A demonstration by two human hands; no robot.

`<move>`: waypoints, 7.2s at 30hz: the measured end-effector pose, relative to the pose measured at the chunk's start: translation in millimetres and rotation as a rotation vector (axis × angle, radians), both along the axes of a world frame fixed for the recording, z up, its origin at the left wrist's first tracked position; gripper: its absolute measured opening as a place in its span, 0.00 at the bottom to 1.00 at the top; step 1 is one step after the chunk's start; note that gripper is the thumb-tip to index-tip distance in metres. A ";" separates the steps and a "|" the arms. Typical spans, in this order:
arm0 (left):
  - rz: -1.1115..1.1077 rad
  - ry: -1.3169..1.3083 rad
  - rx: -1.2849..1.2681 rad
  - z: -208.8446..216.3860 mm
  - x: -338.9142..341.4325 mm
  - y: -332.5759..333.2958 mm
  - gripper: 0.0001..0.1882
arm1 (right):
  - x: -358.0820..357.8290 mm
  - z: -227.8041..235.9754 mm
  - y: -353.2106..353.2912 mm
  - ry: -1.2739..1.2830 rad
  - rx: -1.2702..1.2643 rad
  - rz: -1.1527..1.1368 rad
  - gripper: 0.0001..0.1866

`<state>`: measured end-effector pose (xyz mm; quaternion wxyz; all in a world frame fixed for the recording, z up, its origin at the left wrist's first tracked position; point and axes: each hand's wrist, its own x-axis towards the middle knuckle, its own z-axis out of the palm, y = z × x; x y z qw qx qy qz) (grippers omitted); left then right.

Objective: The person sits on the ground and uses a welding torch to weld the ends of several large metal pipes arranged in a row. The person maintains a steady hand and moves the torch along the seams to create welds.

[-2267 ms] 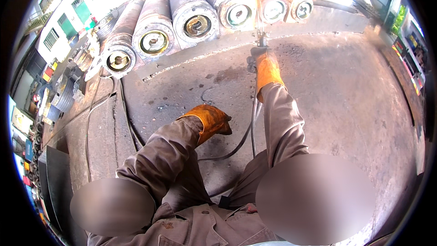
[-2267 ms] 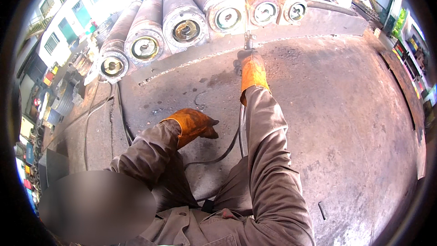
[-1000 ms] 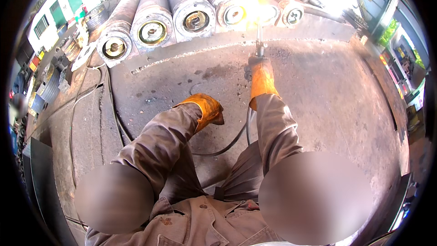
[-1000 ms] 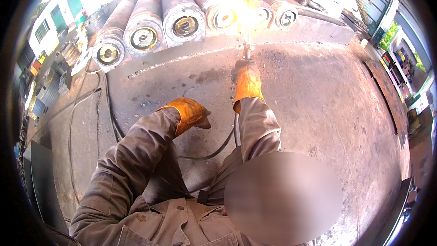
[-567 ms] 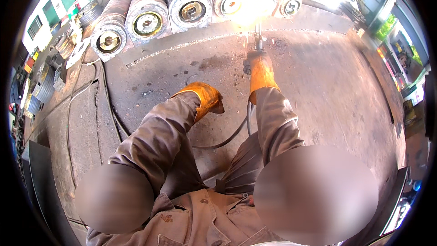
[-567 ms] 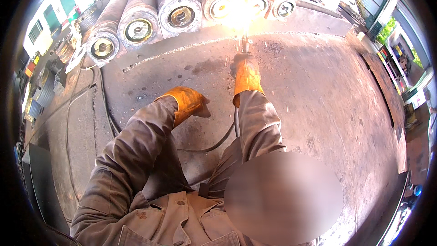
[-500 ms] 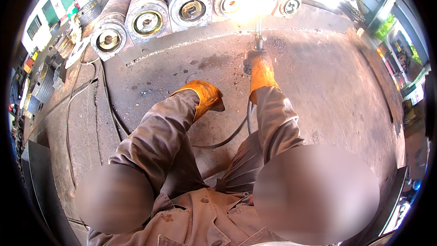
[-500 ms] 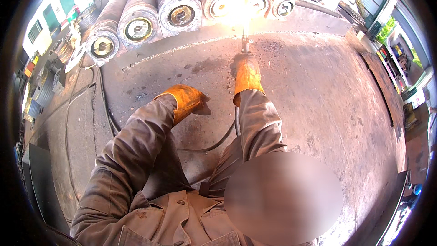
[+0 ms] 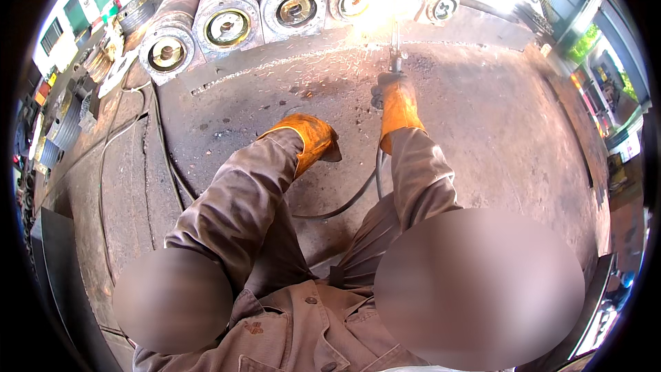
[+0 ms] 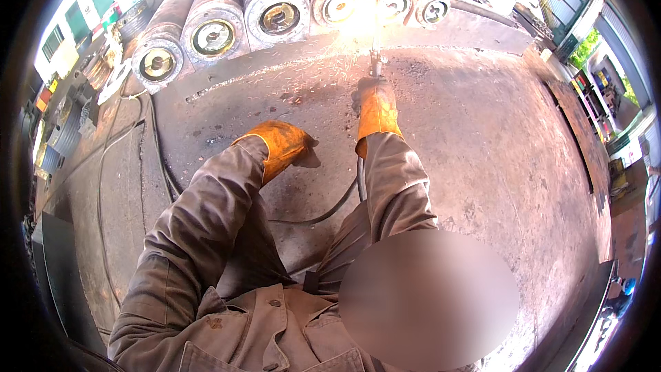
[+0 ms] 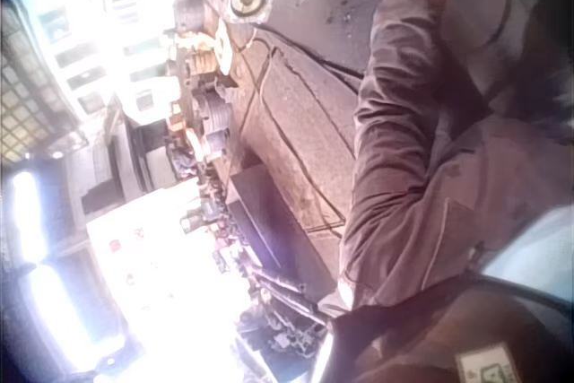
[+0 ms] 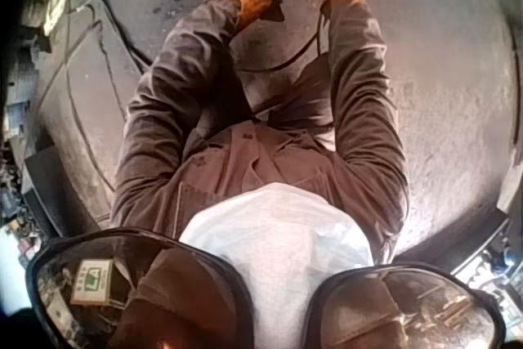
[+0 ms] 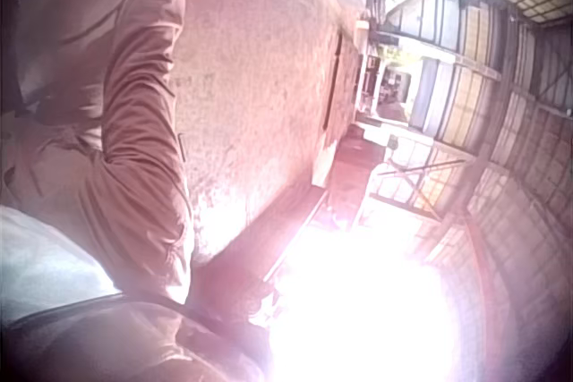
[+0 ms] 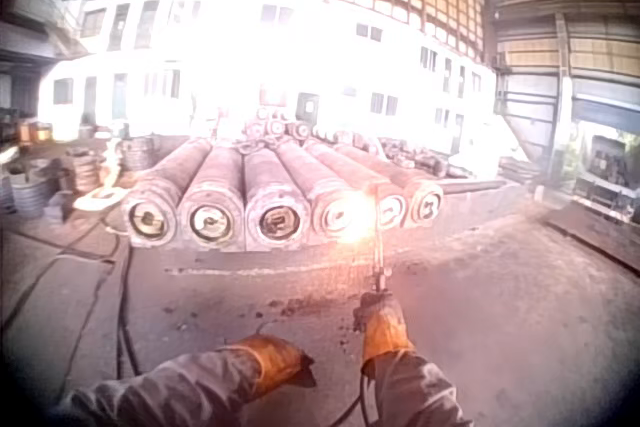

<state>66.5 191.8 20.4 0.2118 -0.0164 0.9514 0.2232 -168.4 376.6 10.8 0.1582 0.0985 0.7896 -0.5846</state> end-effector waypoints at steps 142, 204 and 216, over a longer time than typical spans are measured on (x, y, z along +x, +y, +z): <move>0.016 -0.322 -0.293 12.7 -12.2 26.5 0.44 | 13.4 -1.4 -15.3 0.146 -0.014 0.072 0.21; -0.074 -0.062 -0.280 40.3 34.0 20.3 0.39 | 19.0 -11.7 -4.1 0.163 -0.035 0.092 0.18; -0.065 -0.071 -0.243 37.9 34.0 16.9 0.42 | 32.0 5.7 -9.3 0.178 0.076 0.071 0.21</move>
